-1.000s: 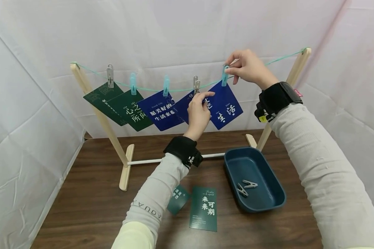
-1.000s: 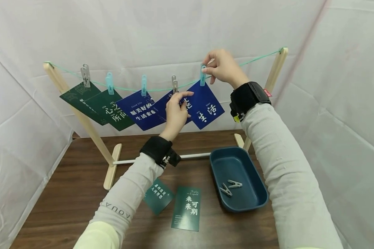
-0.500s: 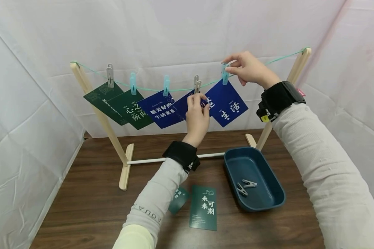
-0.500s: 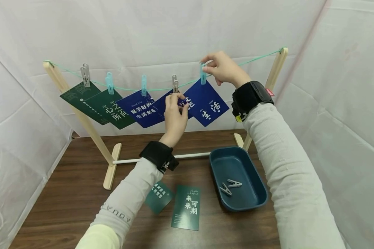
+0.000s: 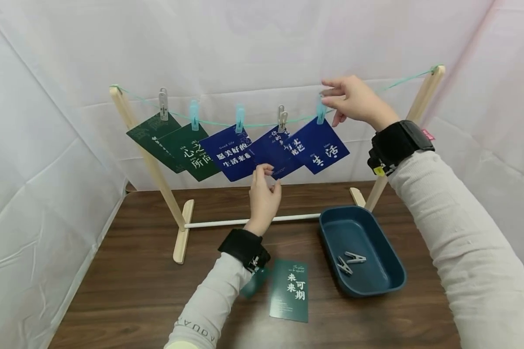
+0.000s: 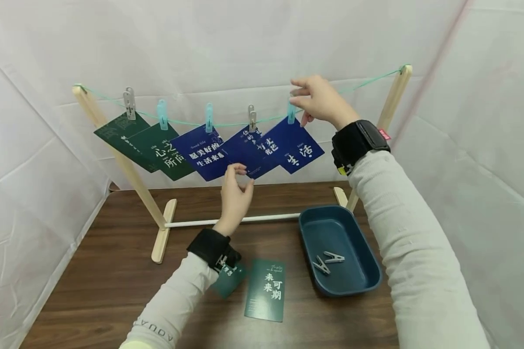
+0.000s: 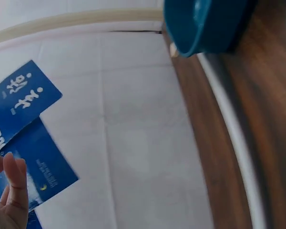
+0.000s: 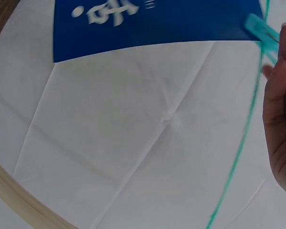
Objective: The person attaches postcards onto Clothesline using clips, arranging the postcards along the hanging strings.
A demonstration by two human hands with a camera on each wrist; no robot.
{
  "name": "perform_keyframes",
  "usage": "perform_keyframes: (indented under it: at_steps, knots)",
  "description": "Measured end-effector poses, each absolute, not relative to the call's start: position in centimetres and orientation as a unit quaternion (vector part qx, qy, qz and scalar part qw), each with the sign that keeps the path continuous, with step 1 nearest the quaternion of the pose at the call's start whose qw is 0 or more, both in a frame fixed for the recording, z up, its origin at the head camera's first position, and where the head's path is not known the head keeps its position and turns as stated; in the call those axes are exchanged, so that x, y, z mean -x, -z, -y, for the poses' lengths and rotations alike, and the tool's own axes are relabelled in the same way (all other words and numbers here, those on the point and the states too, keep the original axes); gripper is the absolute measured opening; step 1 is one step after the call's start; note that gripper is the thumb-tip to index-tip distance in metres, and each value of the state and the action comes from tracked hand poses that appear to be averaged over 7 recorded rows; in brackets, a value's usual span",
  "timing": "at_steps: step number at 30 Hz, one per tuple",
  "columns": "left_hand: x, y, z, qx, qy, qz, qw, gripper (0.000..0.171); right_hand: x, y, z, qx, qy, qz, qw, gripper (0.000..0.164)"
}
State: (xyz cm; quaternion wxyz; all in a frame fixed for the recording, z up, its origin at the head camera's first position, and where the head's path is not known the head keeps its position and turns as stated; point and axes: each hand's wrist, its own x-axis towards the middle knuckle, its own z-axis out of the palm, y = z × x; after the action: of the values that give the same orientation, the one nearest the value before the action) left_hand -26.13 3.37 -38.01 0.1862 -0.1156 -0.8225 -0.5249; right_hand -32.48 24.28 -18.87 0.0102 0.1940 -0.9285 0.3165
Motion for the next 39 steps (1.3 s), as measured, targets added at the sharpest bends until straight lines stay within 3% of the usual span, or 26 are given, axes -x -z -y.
perform_keyframes:
  at_steps: [3,5,10,13,18,24,30,34,39]
  knots:
    - [25.5,39.4,-3.4,0.115,0.527,0.823,0.18,0.029,31.8,19.4,-23.6,-0.197,-0.3,0.931,0.069,0.069]
    - [25.1,40.0,-3.4,0.117,0.529,0.822,0.175,0.029,31.0,19.9,-22.9,-0.203,-0.289,0.925,0.139,0.07]
    - [24.1,41.2,-4.1,0.12,0.527,0.829,0.143,0.028,28.4,22.6,-21.6,-0.246,-0.267,0.878,0.311,0.051]
    - [23.2,42.3,-5.3,0.146,0.513,0.838,0.117,0.029,26.7,25.5,-22.5,-0.269,-0.236,0.87,0.339,0.037]
    - [21.8,44.0,-8.0,0.209,0.48,0.849,0.073,0.03,24.5,32.1,-25.9,-0.231,-0.189,0.919,0.258,0.027]
    - [19.9,44.9,-10.4,0.282,0.427,0.859,0.021,0.031,23.2,39.1,-29.1,-0.201,-0.143,0.957,0.152,0.027]
    - [17.9,45.5,-11.6,0.358,0.331,0.872,-0.04,0.034,22.6,43.9,-29.9,-0.2,-0.119,0.971,0.051,0.024]
    - [16.4,46.4,-12.3,0.429,0.243,0.867,-0.074,0.033,22.0,45.8,-29.9,-0.209,-0.088,0.972,-0.059,0.022]
    - [15.2,48.0,-13.1,0.5,0.217,0.816,-0.193,0.038,21.7,47.8,-30.0,-0.226,-0.093,0.95,-0.194,0.031]
